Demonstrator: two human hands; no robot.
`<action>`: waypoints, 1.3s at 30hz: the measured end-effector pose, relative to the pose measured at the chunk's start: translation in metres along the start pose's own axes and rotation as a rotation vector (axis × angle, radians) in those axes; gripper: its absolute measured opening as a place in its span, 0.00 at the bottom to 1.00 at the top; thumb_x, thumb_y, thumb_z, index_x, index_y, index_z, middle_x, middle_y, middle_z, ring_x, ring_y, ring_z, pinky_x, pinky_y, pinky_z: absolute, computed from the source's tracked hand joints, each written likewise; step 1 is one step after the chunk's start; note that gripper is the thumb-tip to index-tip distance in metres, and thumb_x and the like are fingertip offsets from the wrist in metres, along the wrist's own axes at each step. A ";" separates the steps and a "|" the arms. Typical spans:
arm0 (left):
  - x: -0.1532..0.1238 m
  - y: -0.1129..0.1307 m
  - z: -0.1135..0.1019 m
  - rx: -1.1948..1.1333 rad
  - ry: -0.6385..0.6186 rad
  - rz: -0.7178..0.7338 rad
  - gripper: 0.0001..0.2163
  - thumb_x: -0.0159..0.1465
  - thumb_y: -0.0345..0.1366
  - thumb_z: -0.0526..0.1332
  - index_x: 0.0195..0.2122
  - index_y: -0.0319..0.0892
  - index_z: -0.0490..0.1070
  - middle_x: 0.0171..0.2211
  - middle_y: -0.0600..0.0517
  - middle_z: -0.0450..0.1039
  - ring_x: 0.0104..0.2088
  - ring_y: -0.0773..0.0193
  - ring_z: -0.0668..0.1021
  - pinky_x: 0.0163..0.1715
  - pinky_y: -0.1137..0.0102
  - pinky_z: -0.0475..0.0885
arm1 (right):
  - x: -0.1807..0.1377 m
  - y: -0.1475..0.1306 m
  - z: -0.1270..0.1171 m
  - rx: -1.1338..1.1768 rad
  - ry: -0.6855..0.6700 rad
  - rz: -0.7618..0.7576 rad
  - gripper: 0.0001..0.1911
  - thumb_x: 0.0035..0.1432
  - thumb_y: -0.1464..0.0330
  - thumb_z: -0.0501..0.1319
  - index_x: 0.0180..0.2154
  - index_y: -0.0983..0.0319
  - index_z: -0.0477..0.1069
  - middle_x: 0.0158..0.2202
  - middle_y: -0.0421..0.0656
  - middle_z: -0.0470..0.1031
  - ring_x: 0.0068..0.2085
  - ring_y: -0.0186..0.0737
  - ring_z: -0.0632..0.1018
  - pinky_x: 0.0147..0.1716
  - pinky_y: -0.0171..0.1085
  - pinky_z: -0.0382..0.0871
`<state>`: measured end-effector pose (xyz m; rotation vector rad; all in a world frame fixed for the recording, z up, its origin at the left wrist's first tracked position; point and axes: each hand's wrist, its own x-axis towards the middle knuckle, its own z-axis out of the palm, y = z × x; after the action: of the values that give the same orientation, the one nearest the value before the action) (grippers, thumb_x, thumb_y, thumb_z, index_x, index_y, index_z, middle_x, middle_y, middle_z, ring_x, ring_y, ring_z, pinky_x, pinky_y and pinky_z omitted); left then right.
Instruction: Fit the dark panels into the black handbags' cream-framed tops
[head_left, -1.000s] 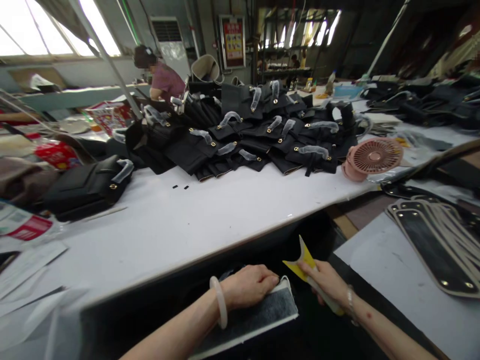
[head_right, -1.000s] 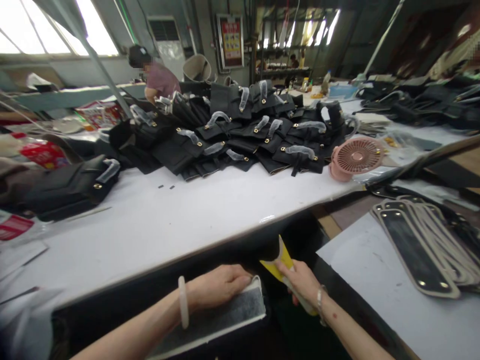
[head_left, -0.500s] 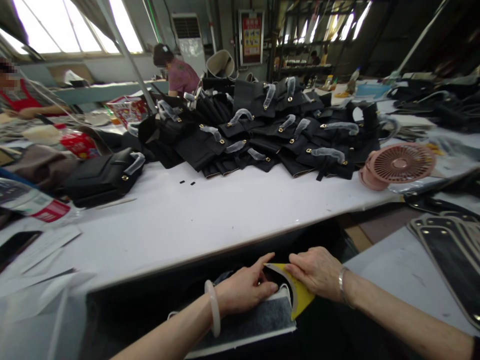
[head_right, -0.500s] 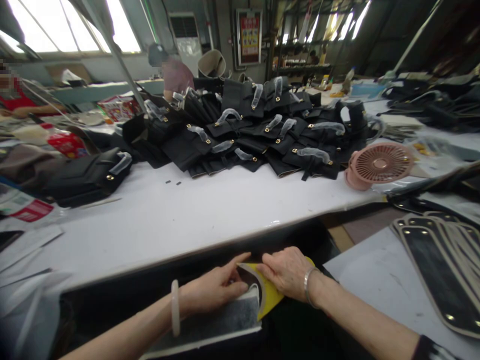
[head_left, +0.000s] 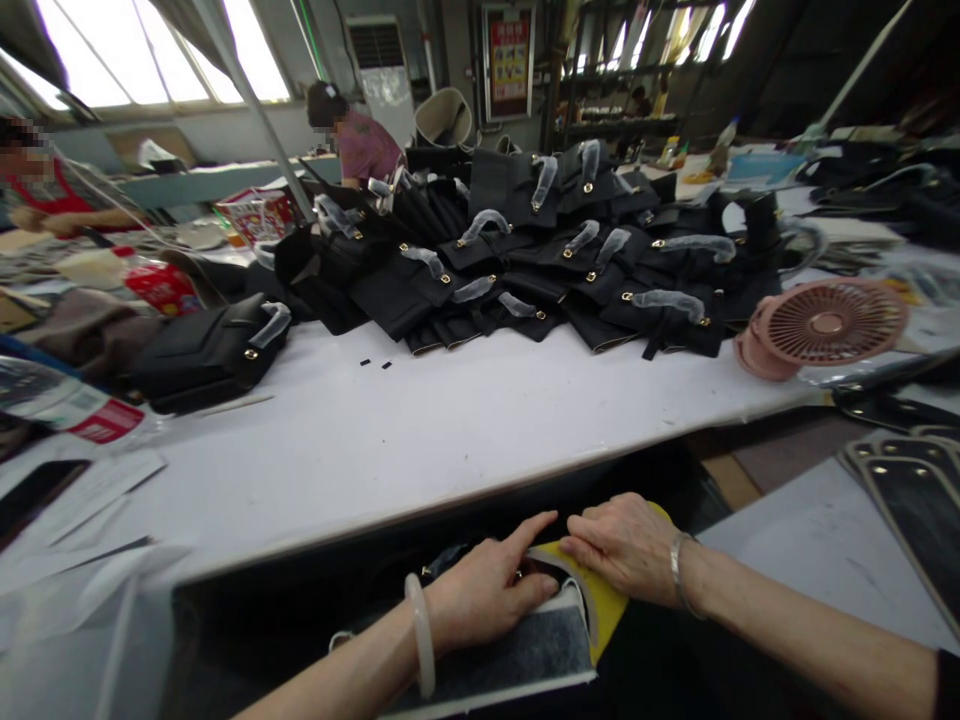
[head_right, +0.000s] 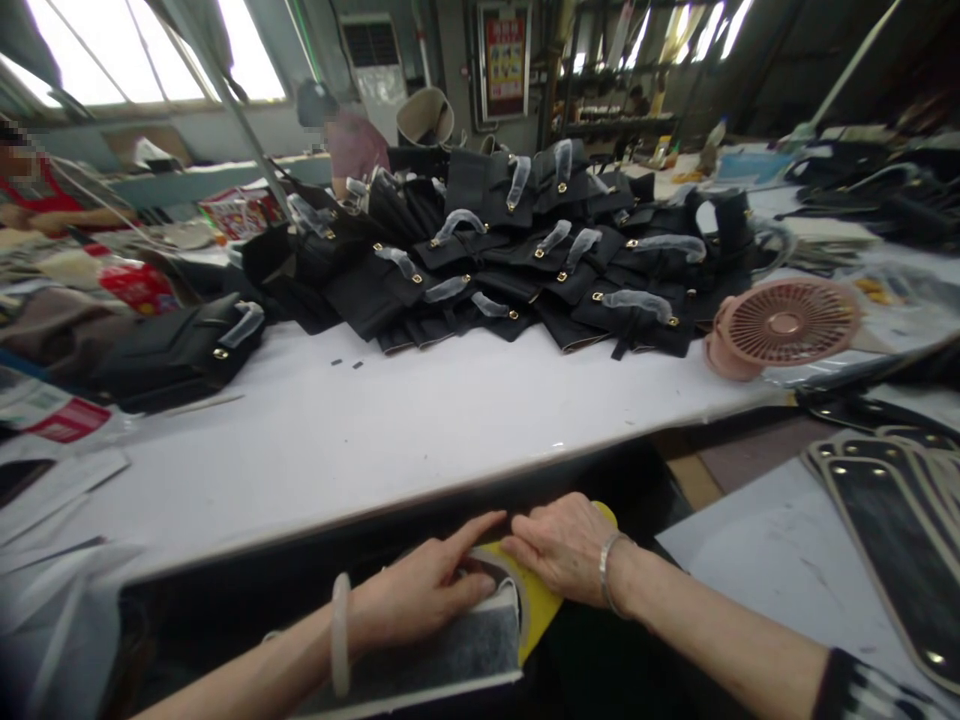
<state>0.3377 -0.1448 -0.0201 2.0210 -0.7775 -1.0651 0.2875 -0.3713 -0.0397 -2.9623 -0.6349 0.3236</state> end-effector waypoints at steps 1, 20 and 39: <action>-0.001 0.002 -0.001 0.031 0.001 0.006 0.26 0.65 0.42 0.56 0.65 0.55 0.59 0.37 0.54 0.81 0.35 0.59 0.80 0.36 0.69 0.68 | 0.001 -0.001 -0.001 -0.010 -0.005 -0.006 0.26 0.72 0.56 0.40 0.31 0.59 0.68 0.29 0.41 0.77 0.28 0.37 0.75 0.27 0.41 0.42; -0.006 0.001 0.014 0.148 0.076 0.200 0.17 0.71 0.43 0.51 0.54 0.50 0.74 0.45 0.53 0.80 0.43 0.59 0.80 0.46 0.71 0.71 | -0.007 -0.025 -0.002 -0.107 -0.114 0.032 0.27 0.72 0.58 0.36 0.34 0.58 0.70 0.29 0.44 0.79 0.29 0.49 0.80 0.25 0.40 0.49; -0.072 -0.018 -0.016 0.149 0.432 0.133 0.23 0.71 0.46 0.48 0.62 0.43 0.66 0.61 0.48 0.69 0.62 0.57 0.69 0.68 0.57 0.47 | -0.038 -0.045 0.014 0.627 -0.030 0.469 0.33 0.65 0.46 0.30 0.30 0.58 0.61 0.20 0.37 0.60 0.23 0.36 0.66 0.27 0.38 0.57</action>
<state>0.3198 -0.0746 0.0031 2.1835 -0.7619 -0.4799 0.2326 -0.3461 -0.0399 -2.4499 0.1622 0.4923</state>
